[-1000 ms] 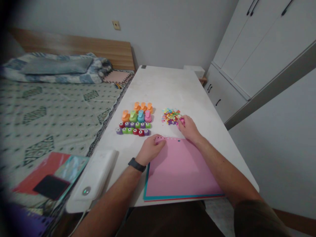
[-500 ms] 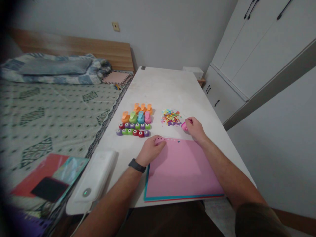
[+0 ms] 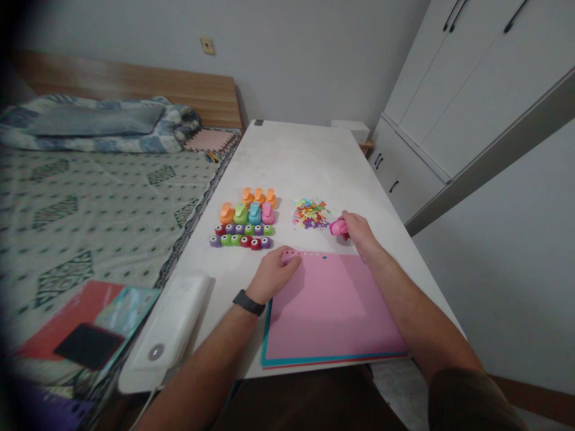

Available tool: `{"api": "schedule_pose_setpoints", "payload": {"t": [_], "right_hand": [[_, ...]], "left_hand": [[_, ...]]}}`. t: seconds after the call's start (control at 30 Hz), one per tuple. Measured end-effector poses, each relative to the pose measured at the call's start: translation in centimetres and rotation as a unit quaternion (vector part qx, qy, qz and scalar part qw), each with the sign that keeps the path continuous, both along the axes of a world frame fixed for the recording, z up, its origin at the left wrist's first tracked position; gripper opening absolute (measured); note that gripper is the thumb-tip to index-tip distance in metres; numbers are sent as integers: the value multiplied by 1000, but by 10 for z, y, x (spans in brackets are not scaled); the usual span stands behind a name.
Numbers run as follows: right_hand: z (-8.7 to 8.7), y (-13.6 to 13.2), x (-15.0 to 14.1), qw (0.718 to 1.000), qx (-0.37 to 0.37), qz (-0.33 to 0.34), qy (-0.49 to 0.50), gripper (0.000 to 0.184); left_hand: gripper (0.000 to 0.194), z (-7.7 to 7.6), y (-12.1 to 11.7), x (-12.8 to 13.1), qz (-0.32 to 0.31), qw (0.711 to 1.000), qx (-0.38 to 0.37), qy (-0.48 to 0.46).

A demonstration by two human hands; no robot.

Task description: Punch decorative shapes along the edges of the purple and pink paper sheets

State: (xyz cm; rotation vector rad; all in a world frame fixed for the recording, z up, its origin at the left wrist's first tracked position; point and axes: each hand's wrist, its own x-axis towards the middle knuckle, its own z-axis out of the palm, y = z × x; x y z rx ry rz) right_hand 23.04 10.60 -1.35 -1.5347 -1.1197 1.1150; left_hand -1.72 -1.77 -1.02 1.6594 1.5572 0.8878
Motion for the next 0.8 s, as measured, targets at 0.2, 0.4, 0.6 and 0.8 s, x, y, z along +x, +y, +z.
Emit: {"api": "schedule_pose_setpoints", "payload": {"t": [0.2,0.4,0.6,0.8], "right_hand": [[0,6,1,999,-28,4,20,32],[1,8,3,999,-24,16,20,29],[-2,7,2,999,2,36,-30,28],[2,9,4,999,-12,26,19,24]], "left_hand": [[19,1,-1,1,0,1000,-11,0],[19,4,-1,1,-2,1000,-8,0],[19,8,-2,2,-4,1000,-10,4],[19,11,-4,2,-11,1000,-8,4]]}}
